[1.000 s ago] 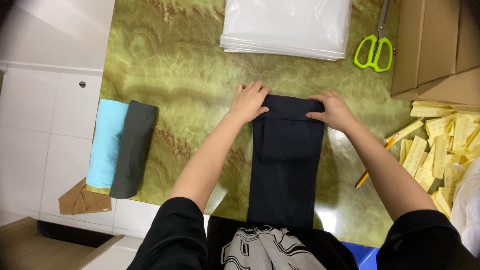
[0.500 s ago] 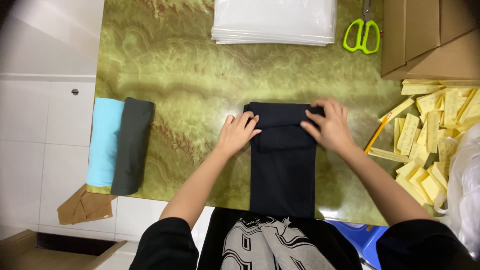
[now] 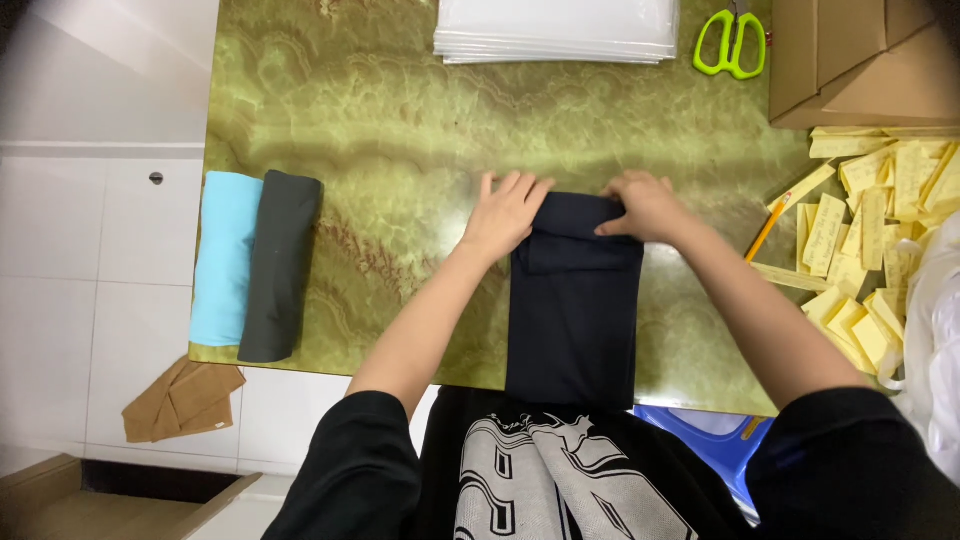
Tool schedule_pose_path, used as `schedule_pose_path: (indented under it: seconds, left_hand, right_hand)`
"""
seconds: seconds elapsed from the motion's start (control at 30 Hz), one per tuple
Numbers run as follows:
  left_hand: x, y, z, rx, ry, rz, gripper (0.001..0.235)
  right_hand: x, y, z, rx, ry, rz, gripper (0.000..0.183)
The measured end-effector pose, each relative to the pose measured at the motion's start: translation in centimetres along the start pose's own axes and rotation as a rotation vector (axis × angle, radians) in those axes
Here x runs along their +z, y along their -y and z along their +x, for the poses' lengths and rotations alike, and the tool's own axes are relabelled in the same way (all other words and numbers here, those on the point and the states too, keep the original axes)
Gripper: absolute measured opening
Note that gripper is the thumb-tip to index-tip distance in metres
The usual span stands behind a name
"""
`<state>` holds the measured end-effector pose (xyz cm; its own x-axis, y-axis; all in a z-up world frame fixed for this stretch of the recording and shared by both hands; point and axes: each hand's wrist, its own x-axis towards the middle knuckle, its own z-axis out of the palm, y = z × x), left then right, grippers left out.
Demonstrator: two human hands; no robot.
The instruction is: Removing clothes from hangers and folding them neatly on a table
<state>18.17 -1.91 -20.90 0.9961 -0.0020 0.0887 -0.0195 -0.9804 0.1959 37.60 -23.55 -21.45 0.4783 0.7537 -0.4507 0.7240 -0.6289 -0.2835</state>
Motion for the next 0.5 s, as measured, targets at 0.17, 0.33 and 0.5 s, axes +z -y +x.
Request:
schedule_pose_path:
  seconds: [0.17, 0.33, 0.5]
  left_hand:
    - [3.3, -0.8, -5.2, 0.097, -0.376, 0.134, 0.039]
    - [3.3, -2.1, -10.2, 0.108, -0.338, 0.141, 0.067]
    - [1.7, -2.1, -11.1, 0.127, -0.24, 0.05, 0.088]
  right_hand:
    - [4.8, 3.3, -6.7, -0.114, -0.366, -0.099, 0.058]
    - [4.6, 4.9, -8.5, -0.219, -0.308, 0.34, 0.046]
    - [1.1, 6.0, -6.1, 0.002, 0.071, 0.532, 0.085]
